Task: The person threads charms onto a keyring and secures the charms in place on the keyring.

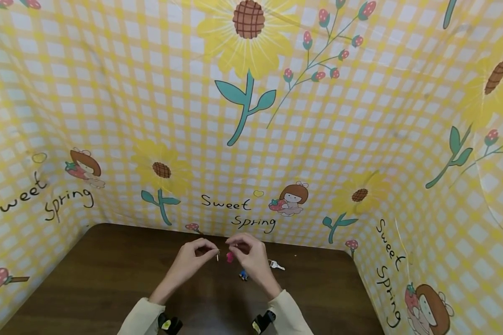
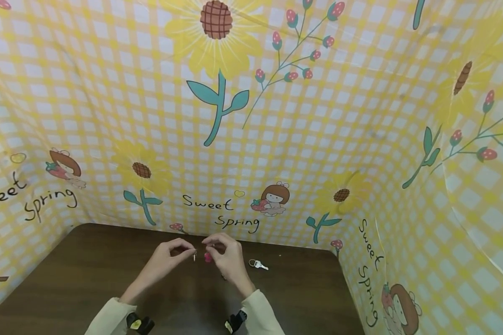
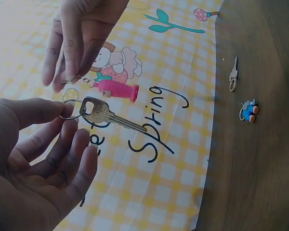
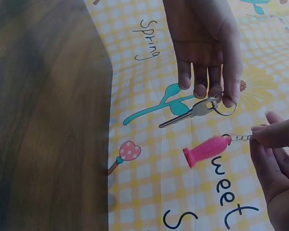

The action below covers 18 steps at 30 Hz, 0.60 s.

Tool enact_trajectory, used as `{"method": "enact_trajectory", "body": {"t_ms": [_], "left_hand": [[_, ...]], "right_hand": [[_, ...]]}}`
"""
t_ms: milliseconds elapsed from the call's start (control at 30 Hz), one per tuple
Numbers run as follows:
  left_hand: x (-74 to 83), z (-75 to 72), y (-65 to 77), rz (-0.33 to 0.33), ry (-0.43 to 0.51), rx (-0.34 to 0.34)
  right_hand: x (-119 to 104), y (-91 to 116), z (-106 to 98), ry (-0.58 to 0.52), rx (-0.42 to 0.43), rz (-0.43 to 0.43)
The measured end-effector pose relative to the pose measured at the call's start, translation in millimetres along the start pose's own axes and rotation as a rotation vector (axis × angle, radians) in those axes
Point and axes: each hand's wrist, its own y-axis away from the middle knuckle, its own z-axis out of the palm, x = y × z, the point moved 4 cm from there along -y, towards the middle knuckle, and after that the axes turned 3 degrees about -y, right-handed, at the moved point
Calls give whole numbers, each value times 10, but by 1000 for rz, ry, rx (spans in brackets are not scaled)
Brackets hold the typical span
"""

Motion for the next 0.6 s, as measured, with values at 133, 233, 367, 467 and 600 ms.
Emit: {"method": "enact_trajectory", "body": {"t_ms": [133,233,367,467,600], "left_hand": [[20,3,-1,-1,10,-15],[45,3,-1,1,25,-20],[79,2,1,13,55,-16],[87,8,9,8,73,-15],[76,26,22,-14,100,-38]], "right_hand": [[-7,-10,-19,33,-3,-2],[-22,-28,-37,63,-7,-22],[-64,-54,-65,91,-3,-37],[-98,-63,-81,104,-4,-48],[-119,-56,-90,120,-9,-79]]}}
